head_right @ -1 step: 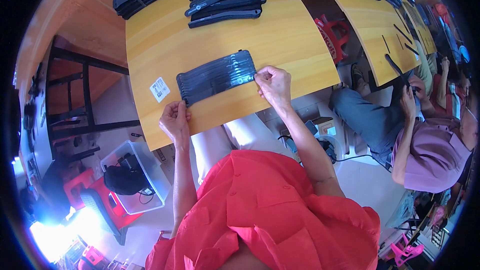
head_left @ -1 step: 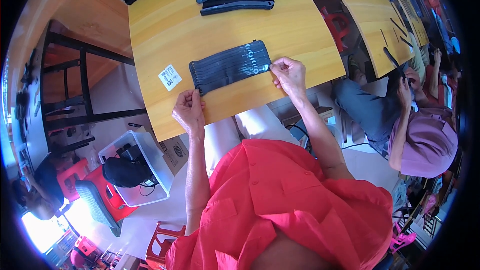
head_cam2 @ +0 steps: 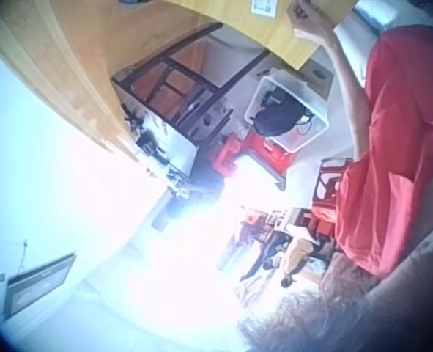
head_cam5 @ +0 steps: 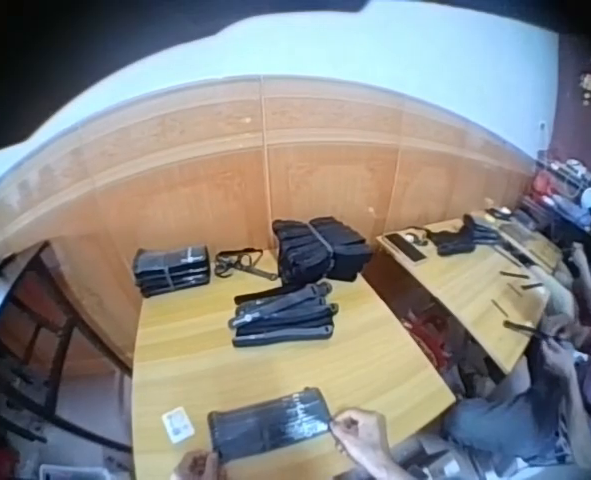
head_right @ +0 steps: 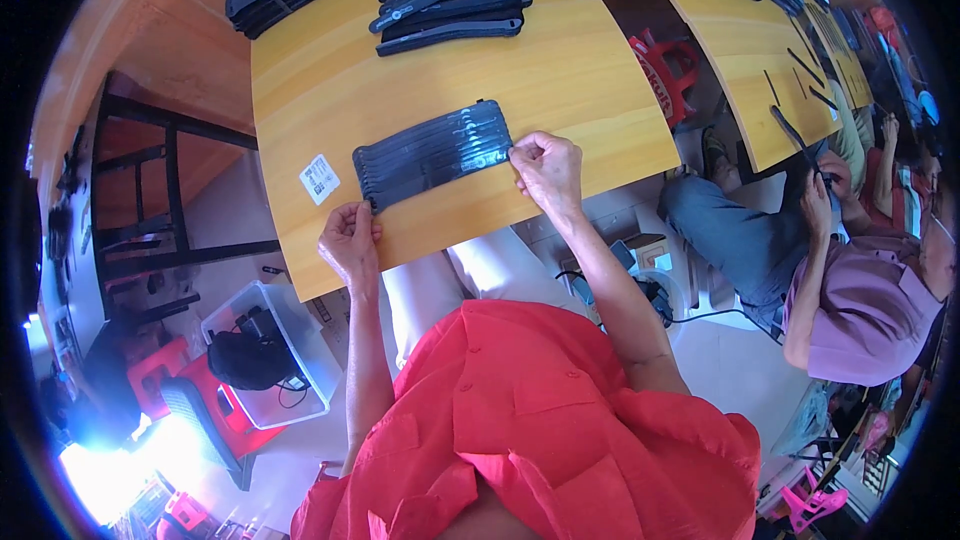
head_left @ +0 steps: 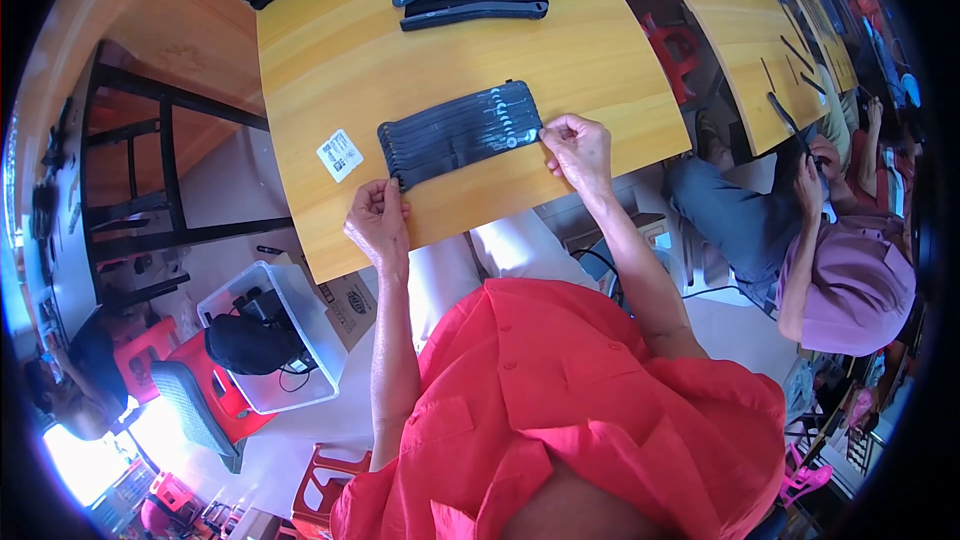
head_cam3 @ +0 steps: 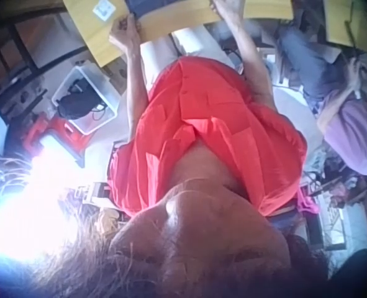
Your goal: Manually assembling and organizing black fabric straps and panels on a workshop table.
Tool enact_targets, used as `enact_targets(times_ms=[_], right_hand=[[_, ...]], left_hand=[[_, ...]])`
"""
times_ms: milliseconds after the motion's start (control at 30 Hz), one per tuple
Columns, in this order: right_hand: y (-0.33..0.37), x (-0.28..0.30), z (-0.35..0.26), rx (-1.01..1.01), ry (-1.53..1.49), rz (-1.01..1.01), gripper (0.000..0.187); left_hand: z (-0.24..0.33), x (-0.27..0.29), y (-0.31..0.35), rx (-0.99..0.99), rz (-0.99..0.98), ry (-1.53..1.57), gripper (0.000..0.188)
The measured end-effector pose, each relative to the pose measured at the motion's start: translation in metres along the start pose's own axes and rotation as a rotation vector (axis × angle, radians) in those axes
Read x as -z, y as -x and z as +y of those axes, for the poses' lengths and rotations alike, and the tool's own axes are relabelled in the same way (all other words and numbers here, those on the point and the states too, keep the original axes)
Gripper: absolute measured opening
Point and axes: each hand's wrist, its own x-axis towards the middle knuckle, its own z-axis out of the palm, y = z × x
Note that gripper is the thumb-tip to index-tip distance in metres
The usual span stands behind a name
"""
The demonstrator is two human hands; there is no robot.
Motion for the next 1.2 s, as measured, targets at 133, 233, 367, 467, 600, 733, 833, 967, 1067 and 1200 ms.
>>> enact_targets(times_ms=[133, 233, 367, 467, 600, 733, 833, 967, 1067, 1200], right_hand=[[-0.0002, 0.0000, -0.0008, -0.013, 0.024, 0.015, 0.008], [0.0002, 0.0000, -0.0012, -0.018, 0.023, 0.016, 0.008], [-0.0008, 0.0008, 0.0000, -0.041, 0.004, 0.014, 0.007], [0.0009, -0.0009, -0.0032, -0.037, -0.005, 0.004, 0.007], [0.0003, -0.0002, -0.0022, -0.041, 0.017, -0.009, 0.007], [-0.0010, 0.0008, -0.0017, -0.051, 0.051, 0.002, 0.007], [-0.0006, 0.0004, -0.0029, -0.051, 0.058, 0.000, 0.007], [0.0011, -0.0014, -0.0062, -0.035, 0.033, 0.027, 0.007], [0.0014, -0.0014, -0.0071, -0.034, 0.050, 0.032, 0.007], [0.0006, -0.0011, -0.0047, -0.030, 0.035, 0.032, 0.007]], left_hand=[[0.0042, -0.0003, 0.0006, 0.007, 0.009, -0.057, 0.012], [0.0068, -0.0002, 0.0010, 0.009, 0.008, -0.066, 0.011], [0.0031, -0.0019, 0.0000, 0.020, 0.009, -0.041, 0.011], [0.0039, -0.0003, -0.0004, -0.009, 0.029, -0.059, 0.011], [0.0000, 0.0003, -0.0019, -0.002, 0.015, -0.058, 0.011], [0.0024, -0.0014, -0.0012, 0.010, 0.015, -0.049, 0.011], [0.0034, -0.0011, -0.0008, 0.018, 0.018, -0.058, 0.011], [0.0018, -0.0004, -0.0017, 0.019, 0.011, -0.047, 0.011], [0.0018, -0.0008, -0.0016, 0.021, 0.020, -0.054, 0.011], [0.0035, -0.0015, -0.0012, 0.033, 0.019, -0.048, 0.011]])
